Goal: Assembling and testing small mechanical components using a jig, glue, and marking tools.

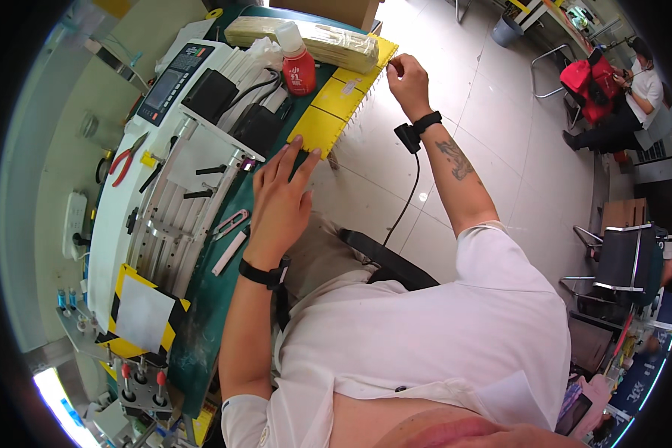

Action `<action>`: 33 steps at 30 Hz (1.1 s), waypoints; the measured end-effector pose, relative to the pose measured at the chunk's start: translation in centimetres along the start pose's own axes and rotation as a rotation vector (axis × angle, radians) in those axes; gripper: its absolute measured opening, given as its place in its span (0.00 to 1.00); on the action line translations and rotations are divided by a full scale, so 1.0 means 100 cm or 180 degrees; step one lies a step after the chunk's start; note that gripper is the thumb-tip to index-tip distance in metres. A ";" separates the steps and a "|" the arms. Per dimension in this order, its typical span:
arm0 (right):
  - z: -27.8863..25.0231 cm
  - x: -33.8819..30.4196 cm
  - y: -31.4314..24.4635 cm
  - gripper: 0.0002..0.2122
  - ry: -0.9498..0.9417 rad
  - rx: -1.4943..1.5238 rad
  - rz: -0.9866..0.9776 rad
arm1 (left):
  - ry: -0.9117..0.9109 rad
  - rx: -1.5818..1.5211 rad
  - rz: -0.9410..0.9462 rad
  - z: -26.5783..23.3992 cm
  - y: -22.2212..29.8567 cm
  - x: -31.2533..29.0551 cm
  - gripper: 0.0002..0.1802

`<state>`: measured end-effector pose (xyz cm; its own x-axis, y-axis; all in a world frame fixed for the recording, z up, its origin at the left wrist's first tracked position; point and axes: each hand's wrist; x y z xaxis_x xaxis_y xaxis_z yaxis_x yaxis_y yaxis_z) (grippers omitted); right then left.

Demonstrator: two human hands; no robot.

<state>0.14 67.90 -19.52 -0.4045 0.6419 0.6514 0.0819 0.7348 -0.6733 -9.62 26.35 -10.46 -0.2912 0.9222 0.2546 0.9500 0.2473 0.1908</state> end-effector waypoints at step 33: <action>-0.029 -0.170 -0.301 0.07 -0.2631 0.1354 -0.0176 | 0.0966 -0.1771 -0.0839 -0.057 0.036 -0.104 0.15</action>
<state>7.23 35.47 -9.32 -0.9315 0.1283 0.3404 -0.2316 0.5127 -0.8268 -3.86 15.95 -7.01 -0.6006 0.7079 0.3716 0.6673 0.1877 0.7207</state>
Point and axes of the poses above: each hand's wrist, its own x-axis towards the middle knuckle, its own z-axis out of the palm, y = z × x, and after that the axes turned 10 degrees about x, right-handed
